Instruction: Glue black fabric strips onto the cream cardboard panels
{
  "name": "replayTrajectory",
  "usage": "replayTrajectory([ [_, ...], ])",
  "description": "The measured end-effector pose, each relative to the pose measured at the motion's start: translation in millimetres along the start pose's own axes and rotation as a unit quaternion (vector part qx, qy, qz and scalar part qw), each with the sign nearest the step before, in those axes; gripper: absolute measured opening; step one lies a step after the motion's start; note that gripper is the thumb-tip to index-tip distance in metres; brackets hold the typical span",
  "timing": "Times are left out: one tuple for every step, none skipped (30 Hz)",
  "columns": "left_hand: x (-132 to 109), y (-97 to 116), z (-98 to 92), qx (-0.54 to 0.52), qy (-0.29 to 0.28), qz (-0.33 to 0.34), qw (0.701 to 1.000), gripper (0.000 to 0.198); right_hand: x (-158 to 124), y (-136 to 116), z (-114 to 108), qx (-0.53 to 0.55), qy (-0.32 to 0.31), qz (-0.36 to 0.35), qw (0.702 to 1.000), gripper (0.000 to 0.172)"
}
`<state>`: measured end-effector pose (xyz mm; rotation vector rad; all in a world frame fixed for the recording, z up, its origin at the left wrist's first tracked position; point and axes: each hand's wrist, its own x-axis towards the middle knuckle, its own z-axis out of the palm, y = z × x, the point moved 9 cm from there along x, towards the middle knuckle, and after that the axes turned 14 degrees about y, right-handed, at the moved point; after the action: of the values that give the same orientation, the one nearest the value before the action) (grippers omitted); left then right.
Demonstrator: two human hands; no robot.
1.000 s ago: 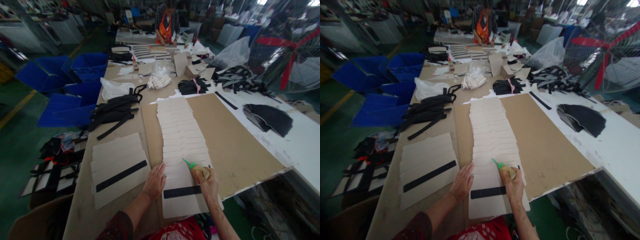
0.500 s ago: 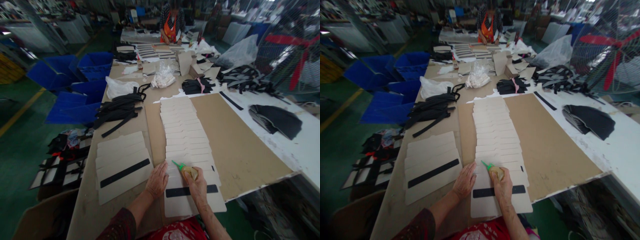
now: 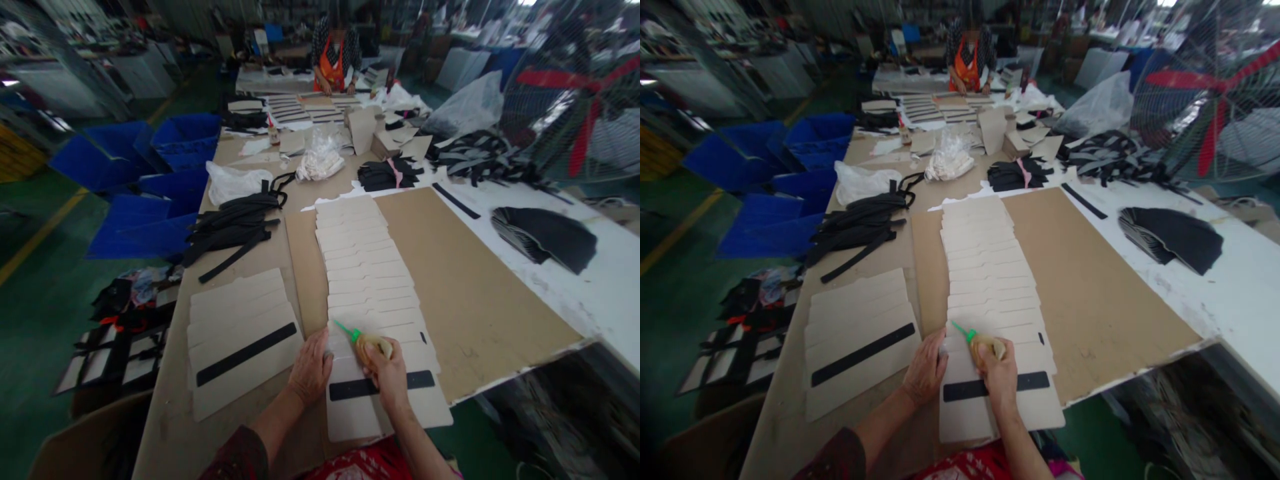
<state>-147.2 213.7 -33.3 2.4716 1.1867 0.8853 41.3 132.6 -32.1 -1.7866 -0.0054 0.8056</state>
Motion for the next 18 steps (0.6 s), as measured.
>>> replayTrajectory([
  [-0.4,0.3,-2.2,0.003,0.007,0.000,1.000,0.054,2.5,0.5,-4.5,0.030,-0.002,0.037,0.999,0.048],
  [-0.6,0.6,-4.8,0.006,0.016,0.000,1.000,0.052,7.0,-1.1,-11.0,0.051,-0.002,0.061,0.997,0.049],
  [-0.2,0.8,-7.5,0.009,0.024,0.000,1.000,0.051,14.0,-5.3,-19.9,0.067,0.003,0.068,0.995,0.050],
  [1.1,1.1,-10.0,0.011,0.031,0.001,0.999,0.049,23.5,-11.5,-32.0,0.082,0.017,0.061,0.995,0.051],
  [3.7,1.4,-11.8,0.011,0.037,0.004,0.999,0.048,34.6,-18.0,-46.1,0.091,0.040,0.048,0.994,0.052],
  [7.7,1.7,-12.6,0.010,0.040,0.008,0.999,0.047,46.5,-23.9,-61.5,0.095,0.069,0.034,0.993,0.054],
  [13.2,2.0,-12.2,0.006,0.040,0.014,0.999,0.047,58.4,-29.5,-76.7,0.090,0.099,0.017,0.991,0.055],
  [19.9,2.1,-10.9,0.002,0.038,0.021,0.999,0.047,69.7,-35.1,-91.1,0.074,0.131,-0.003,0.989,0.057],
  [27.3,1.8,-8.6,-0.003,0.035,0.028,0.999,0.048,79.8,-40.7,-103.5,0.051,0.161,-0.024,0.985,0.059],
  [34.7,0.7,-5.8,-0.006,0.032,0.033,0.999,0.048,88.7,-46.0,-113.2,0.024,0.184,-0.044,0.982,0.061],
  [41.6,-1.0,-2.7,-0.008,0.029,0.036,0.999,0.048,96.1,-51.0,-120.3,-0.003,0.202,-0.063,0.977,0.063],
  [47.4,-3.3,0.5,-0.009,0.027,0.038,0.999,0.048,102.1,-55.2,-125.2,-0.027,0.215,-0.078,0.973,0.064],
  [51.7,-5.7,3.6,-0.008,0.024,0.038,0.999,0.048,106.9,-58.3,-128.3,-0.045,0.224,-0.090,0.969,0.065],
  [54.2,-8.0,6.5,-0.007,0.022,0.038,0.999,0.047,110.5,-60.5,-130.2,-0.059,0.230,-0.098,0.966,0.065],
  [55.2,-10.1,9.0,-0.007,0.020,0.038,0.999,0.046,113.0,-62.2,-131.2,-0.073,0.234,-0.106,0.964,0.065],
  [54.8,-11.7,10.9,-0.007,0.019,0.038,0.999,0.046,114.5,-63.8,-131.8,-0.090,0.239,-0.116,0.960,0.064],
  [53.6,-13.0,12.3,-0.008,0.018,0.037,0.999,0.046,115.4,-65.0,-132.0,-0.108,0.244,-0.125,0.956,0.063],
  [52.0,-14.0,13.0,-0.009,0.017,0.037,0.999,0.046,115.8,-65.8,-131.9,-0.125,0.247,-0.132,0.952,0.062],
])
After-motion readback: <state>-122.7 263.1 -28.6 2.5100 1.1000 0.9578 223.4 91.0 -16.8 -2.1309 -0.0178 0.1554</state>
